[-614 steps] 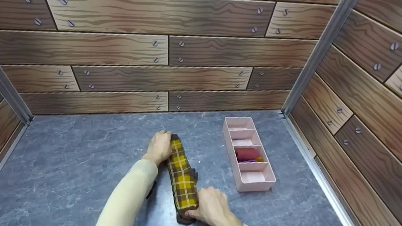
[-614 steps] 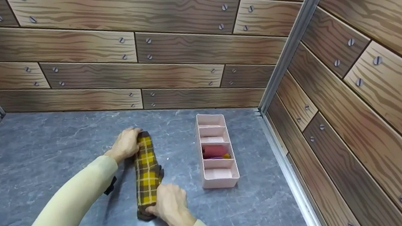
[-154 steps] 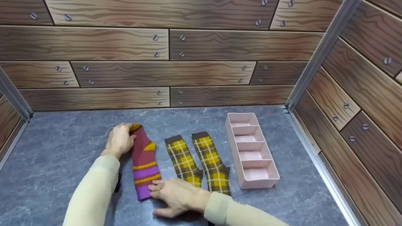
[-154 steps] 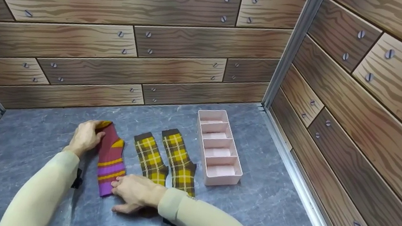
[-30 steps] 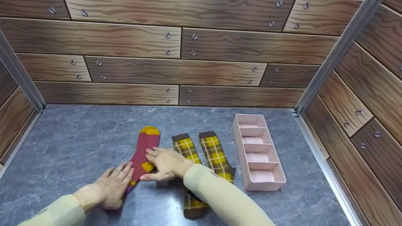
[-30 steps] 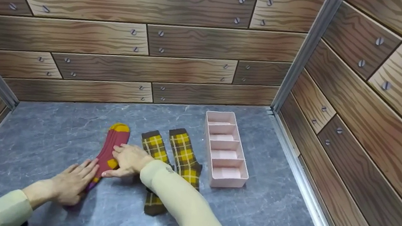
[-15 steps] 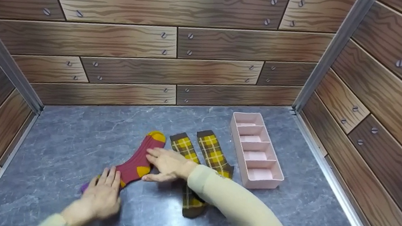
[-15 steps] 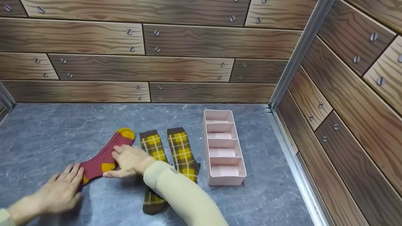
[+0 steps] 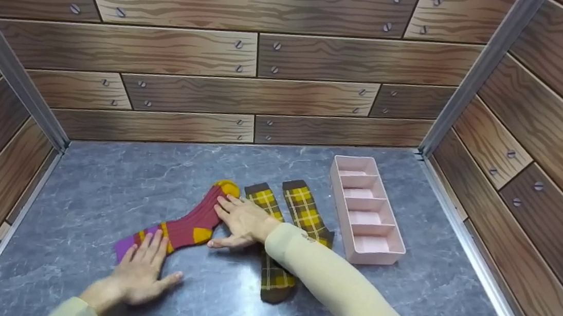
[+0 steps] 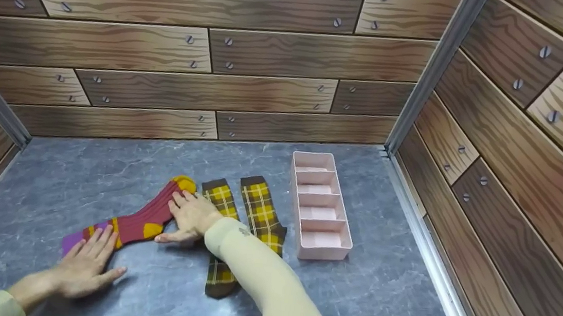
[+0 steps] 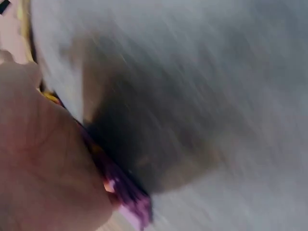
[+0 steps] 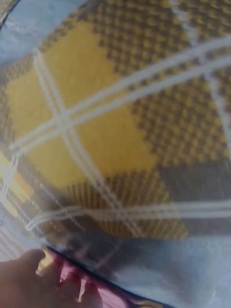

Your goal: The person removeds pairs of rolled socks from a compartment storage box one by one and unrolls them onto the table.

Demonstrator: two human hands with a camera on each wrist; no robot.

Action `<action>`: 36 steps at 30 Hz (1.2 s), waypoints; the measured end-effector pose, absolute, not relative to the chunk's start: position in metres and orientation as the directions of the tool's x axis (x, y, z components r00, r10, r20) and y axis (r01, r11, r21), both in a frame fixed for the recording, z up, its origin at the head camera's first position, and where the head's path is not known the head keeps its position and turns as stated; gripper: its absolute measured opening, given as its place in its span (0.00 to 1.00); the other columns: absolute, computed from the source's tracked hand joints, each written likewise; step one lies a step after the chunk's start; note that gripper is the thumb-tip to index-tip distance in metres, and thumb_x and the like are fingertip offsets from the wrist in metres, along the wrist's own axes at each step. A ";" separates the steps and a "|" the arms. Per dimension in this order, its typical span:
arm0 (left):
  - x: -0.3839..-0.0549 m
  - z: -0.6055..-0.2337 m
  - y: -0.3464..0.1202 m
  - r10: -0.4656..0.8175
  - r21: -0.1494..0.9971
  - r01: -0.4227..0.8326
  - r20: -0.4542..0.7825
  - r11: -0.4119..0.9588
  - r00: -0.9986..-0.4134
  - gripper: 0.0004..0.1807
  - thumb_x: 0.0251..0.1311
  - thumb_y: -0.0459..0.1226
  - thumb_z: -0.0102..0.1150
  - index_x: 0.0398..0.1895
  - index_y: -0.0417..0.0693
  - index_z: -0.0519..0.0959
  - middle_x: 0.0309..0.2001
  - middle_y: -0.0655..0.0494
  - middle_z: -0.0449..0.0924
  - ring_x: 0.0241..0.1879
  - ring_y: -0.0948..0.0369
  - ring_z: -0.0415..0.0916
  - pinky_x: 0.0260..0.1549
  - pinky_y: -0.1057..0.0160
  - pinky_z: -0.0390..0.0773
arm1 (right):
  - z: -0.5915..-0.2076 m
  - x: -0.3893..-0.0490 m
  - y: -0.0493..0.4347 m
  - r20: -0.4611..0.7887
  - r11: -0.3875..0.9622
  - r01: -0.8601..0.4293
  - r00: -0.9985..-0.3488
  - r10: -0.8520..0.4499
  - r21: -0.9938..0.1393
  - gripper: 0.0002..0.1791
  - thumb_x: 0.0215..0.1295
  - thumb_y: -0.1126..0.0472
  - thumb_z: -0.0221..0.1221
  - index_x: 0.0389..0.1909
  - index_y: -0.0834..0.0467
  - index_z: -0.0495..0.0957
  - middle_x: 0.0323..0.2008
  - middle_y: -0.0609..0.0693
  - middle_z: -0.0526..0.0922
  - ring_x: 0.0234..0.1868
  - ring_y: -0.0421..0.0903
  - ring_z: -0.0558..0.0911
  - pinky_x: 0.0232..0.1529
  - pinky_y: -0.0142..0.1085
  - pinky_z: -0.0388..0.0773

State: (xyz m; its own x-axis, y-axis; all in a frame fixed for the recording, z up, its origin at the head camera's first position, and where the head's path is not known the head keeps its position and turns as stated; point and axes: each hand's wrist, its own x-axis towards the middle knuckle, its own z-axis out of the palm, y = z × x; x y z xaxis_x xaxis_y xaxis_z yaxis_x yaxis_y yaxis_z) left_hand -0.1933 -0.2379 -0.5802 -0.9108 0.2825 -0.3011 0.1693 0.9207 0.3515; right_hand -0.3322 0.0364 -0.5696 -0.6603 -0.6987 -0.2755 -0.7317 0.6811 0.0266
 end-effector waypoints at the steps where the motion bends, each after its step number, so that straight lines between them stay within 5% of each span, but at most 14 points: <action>1: -0.197 -0.579 -0.244 0.294 0.338 0.187 -0.300 0.923 -0.908 0.60 0.81 0.68 0.50 0.90 0.28 0.47 0.92 0.28 0.36 0.91 0.28 0.37 0.88 0.23 0.39 | -0.568 -0.331 0.036 -0.280 0.685 -0.728 -0.665 -0.692 0.037 0.63 0.74 0.13 0.40 0.93 0.54 0.51 0.93 0.55 0.49 0.94 0.56 0.53 0.93 0.53 0.56; 13: -0.249 -0.558 -0.290 0.304 0.208 0.241 -0.358 0.948 -0.883 0.65 0.77 0.75 0.47 0.88 0.25 0.51 0.90 0.24 0.44 0.89 0.24 0.45 0.84 0.19 0.51 | -0.556 -0.286 0.029 -0.320 0.662 -0.731 -0.675 -0.665 0.166 0.66 0.70 0.08 0.37 0.90 0.56 0.59 0.90 0.56 0.62 0.91 0.54 0.64 0.92 0.50 0.59; 19: -0.256 -0.556 -0.271 0.153 0.186 0.094 -0.336 0.978 -0.929 0.66 0.79 0.75 0.39 0.85 0.18 0.51 0.86 0.15 0.44 0.86 0.20 0.44 0.83 0.19 0.54 | -0.553 -0.269 0.029 -0.275 0.671 -0.733 -0.672 -0.688 0.111 0.61 0.74 0.12 0.38 0.87 0.57 0.66 0.86 0.56 0.70 0.87 0.54 0.71 0.91 0.48 0.63; 23: -0.256 -0.557 -0.255 -0.010 0.183 -0.069 -0.305 0.981 -0.952 0.64 0.83 0.71 0.37 0.82 0.11 0.49 0.83 0.08 0.42 0.84 0.15 0.46 0.79 0.17 0.60 | -0.557 -0.276 0.036 -0.231 0.686 -0.720 -0.688 -0.688 0.101 0.58 0.78 0.16 0.40 0.90 0.57 0.60 0.91 0.56 0.58 0.92 0.55 0.61 0.93 0.51 0.57; 27: -0.266 -0.559 -0.246 -0.091 0.248 -0.178 -0.325 0.952 -0.941 0.59 0.87 0.65 0.32 0.81 0.08 0.45 0.82 0.05 0.36 0.84 0.14 0.40 0.81 0.17 0.57 | -0.566 -0.287 0.044 -0.211 0.659 -0.732 -0.681 -0.701 0.171 0.58 0.79 0.18 0.40 0.92 0.56 0.54 0.94 0.56 0.49 0.95 0.56 0.52 0.95 0.50 0.52; 36: -0.299 -0.564 -0.253 -0.067 0.335 -0.202 -0.375 0.920 -0.924 0.57 0.87 0.63 0.29 0.83 0.10 0.37 0.83 0.08 0.24 0.86 0.16 0.25 0.86 0.18 0.42 | -0.570 -0.275 0.040 -0.256 0.683 -0.713 -0.697 -0.670 0.157 0.66 0.72 0.11 0.37 0.91 0.59 0.55 0.91 0.61 0.56 0.92 0.58 0.60 0.95 0.48 0.51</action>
State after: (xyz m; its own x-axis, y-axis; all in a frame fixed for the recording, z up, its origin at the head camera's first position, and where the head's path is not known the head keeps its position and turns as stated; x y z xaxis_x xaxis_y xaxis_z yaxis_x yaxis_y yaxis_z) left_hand -0.2988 -0.2525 -0.5643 -0.9244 -0.0666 -0.3754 -0.2025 0.9201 0.3352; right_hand -0.2745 0.0401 -0.5703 -0.6973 -0.6696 -0.2559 -0.7134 0.6829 0.1570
